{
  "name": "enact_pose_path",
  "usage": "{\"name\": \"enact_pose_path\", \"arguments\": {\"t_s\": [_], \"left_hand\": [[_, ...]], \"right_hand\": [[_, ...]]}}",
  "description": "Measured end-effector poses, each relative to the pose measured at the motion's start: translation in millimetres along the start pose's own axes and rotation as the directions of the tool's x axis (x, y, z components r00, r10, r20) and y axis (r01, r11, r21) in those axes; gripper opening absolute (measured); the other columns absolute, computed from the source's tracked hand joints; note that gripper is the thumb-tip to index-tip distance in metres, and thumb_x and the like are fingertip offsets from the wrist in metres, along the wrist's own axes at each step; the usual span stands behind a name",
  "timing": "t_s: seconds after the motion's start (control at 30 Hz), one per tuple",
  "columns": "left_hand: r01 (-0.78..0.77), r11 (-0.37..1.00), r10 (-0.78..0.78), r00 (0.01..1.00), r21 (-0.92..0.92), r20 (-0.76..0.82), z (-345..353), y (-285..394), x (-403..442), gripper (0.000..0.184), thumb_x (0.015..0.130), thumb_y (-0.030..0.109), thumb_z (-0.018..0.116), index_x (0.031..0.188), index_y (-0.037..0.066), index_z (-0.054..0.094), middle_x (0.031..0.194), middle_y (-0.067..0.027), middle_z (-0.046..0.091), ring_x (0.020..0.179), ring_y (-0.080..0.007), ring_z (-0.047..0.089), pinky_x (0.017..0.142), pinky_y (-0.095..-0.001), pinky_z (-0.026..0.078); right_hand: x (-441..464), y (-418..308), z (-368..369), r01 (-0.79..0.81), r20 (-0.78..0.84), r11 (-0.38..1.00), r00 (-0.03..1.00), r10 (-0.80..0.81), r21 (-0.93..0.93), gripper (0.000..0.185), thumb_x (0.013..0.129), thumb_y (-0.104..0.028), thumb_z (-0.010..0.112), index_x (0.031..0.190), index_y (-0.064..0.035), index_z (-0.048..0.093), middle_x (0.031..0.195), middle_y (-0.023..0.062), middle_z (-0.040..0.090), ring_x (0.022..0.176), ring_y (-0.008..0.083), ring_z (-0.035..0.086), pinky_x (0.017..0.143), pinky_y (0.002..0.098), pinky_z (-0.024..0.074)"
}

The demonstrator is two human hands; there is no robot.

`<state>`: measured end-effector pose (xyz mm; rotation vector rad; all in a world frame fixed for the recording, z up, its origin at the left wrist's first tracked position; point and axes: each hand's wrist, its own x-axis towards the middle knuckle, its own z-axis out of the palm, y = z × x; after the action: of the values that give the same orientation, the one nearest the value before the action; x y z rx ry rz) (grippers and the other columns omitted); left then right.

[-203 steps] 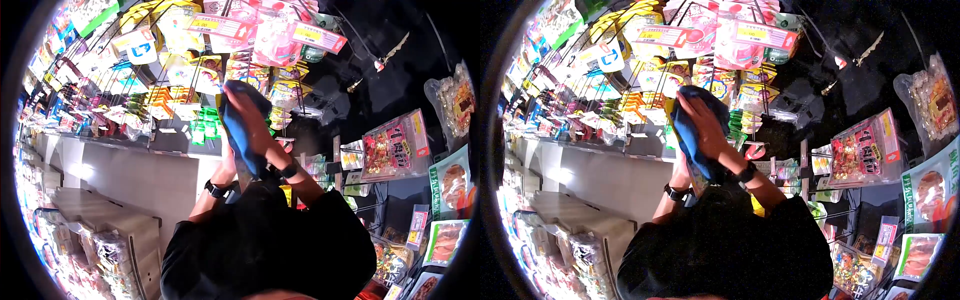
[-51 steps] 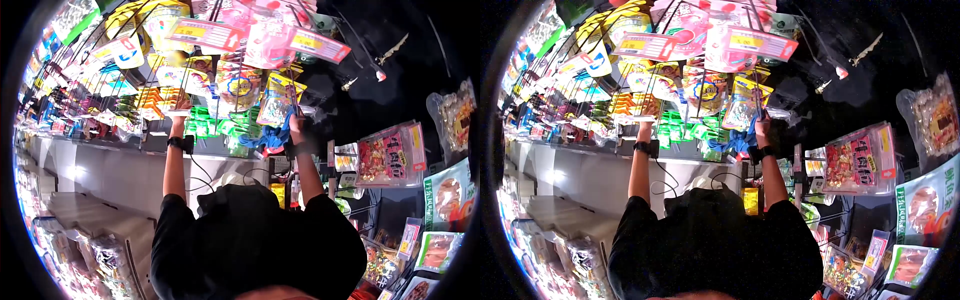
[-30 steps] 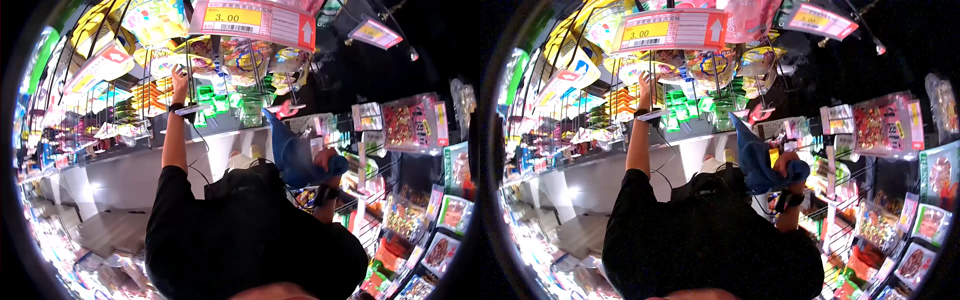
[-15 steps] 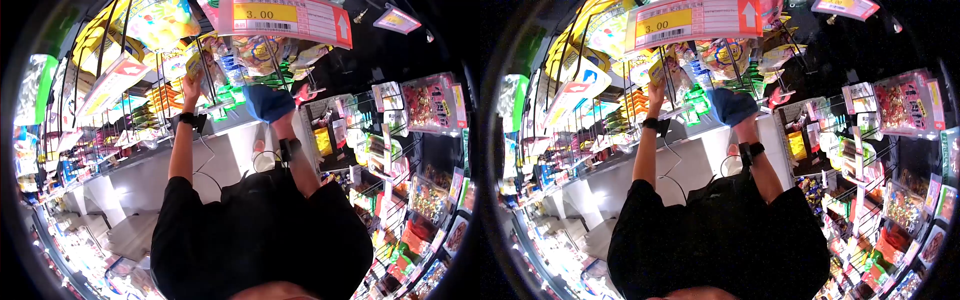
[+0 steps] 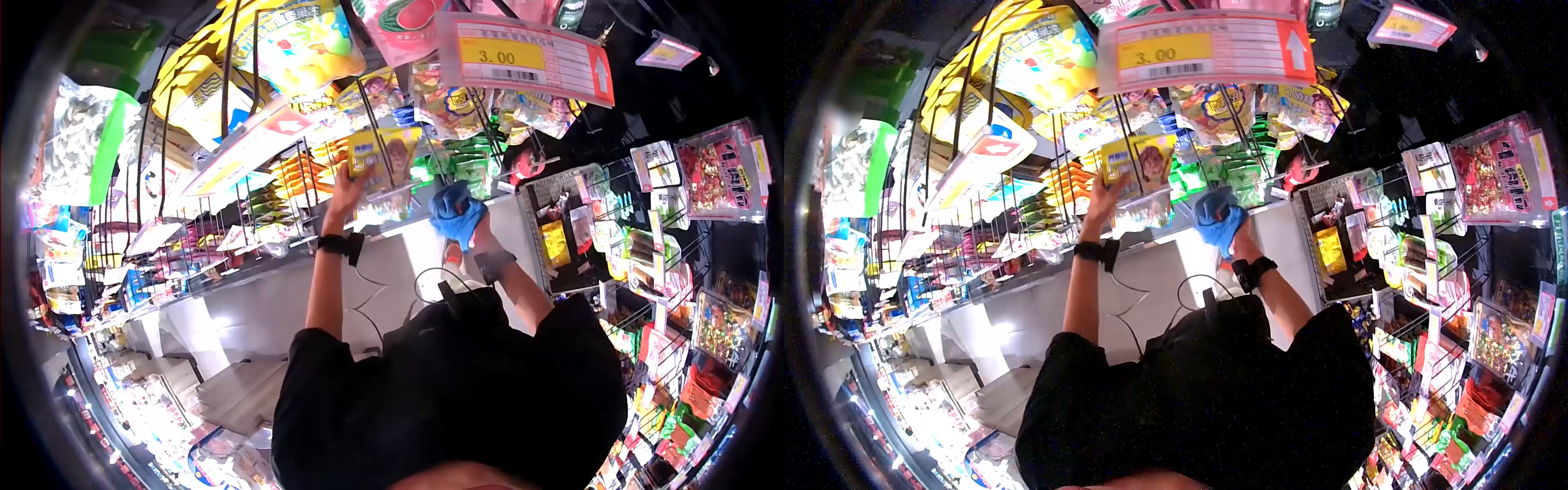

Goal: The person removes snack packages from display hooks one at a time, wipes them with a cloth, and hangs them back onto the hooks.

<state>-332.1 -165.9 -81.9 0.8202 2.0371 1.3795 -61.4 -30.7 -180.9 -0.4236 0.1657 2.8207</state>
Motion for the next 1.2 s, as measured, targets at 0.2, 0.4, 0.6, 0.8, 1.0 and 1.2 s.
{"name": "enact_pose_path", "arguments": {"t_s": [0.2, 0.4, 0.6, 0.8, 1.0, 1.2], "left_hand": [[0.153, 0.962, -0.113, 0.977, -0.226, 0.181, -5.5, 26.0, -79.8, 0.028, 0.086, 0.013, 0.062, 0.110, -0.002, 0.057, 0.093, -0.0033, 0.064, 0.084, -0.0104, 0.057, 0.072, -0.0265, 0.047], [0.325, 0.939, -0.216, 0.811, -0.111, 0.543, -17.2, 104.4, -146.0, 0.029, 0.084, 0.020, 0.066, 0.102, -0.003, 0.063, 0.088, -0.0073, 0.067, 0.076, -0.0111, 0.058, 0.068, -0.0286, 0.047], [-0.209, 0.977, 0.063, 0.492, 0.048, 0.868, -9.3, 129.9, -138.4, 0.032, 0.083, 0.024, 0.066, 0.101, -0.002, 0.064, 0.085, -0.0143, 0.068, 0.071, -0.0194, 0.062, 0.065, -0.0315, 0.048], [-0.227, 0.966, 0.220, 0.469, -0.124, 0.855, 17.4, 126.0, -164.5, 0.027, 0.088, 0.019, 0.060, 0.107, 0.000, 0.062, 0.091, -0.0177, 0.066, 0.075, -0.0273, 0.064, 0.071, -0.0334, 0.049], [-0.031, 0.991, -0.069, 0.716, 0.131, 0.695, 4.1, 137.1, -196.6, 0.026, 0.087, 0.018, 0.061, 0.107, 0.002, 0.063, 0.086, -0.0091, 0.068, 0.074, -0.0126, 0.061, 0.069, -0.0281, 0.048], [0.257, 0.956, -0.200, 0.924, -0.141, 0.325, 41.3, 119.7, -220.6, 0.022, 0.085, 0.013, 0.066, 0.102, -0.002, 0.065, 0.083, -0.0013, 0.067, 0.074, -0.0041, 0.053, 0.065, -0.0217, 0.044]], "right_hand": [[-18.1, 24.4, -31.2, -0.064, -0.164, 0.993, 0.985, 0.047, -0.102, 0.028, 0.079, -0.030, 0.041, 0.090, -0.0095, 0.056, 0.073, 0.0105, 0.050, 0.069, 0.0305, 0.049, 0.064, 0.0433, 0.0418], [-85.7, 17.2, -42.5, 0.231, -0.222, 0.743, 0.862, -0.456, -0.629, 0.027, 0.081, -0.031, 0.048, 0.061, -0.0126, 0.048, 0.063, 0.0058, 0.053, 0.062, 0.0230, 0.052, 0.061, 0.0353, 0.0425], [-161.0, 54.2, 32.4, 0.088, 0.160, -0.159, 0.827, -0.538, -0.983, 0.040, 0.078, -0.019, 0.063, 0.109, -0.0062, 0.040, 0.105, 0.0096, 0.052, 0.097, 0.0236, 0.053, 0.089, 0.0381, 0.0439], [-83.0, 74.0, 34.5, 0.214, 0.133, 0.514, 0.973, -0.190, -0.830, 0.038, 0.088, -0.017, 0.057, 0.121, -0.0045, 0.045, 0.112, 0.0100, 0.055, 0.094, 0.0153, 0.057, 0.082, 0.0295, 0.0484], [0.5, 75.4, 4.0, -0.151, 0.155, 0.882, 0.958, 0.243, -0.446, 0.047, 0.096, -0.031, 0.042, 0.137, -0.0061, 0.040, 0.115, 0.0037, 0.058, 0.089, 0.0117, 0.060, 0.080, 0.0256, 0.0498], [-22.3, 34.3, 40.9, 0.155, 0.248, 0.339, 0.935, 0.252, -0.928, 0.040, 0.090, -0.008, 0.052, 0.129, -0.0047, 0.040, 0.122, 0.0078, 0.050, 0.111, 0.0162, 0.050, 0.094, 0.0327, 0.0418]]}}
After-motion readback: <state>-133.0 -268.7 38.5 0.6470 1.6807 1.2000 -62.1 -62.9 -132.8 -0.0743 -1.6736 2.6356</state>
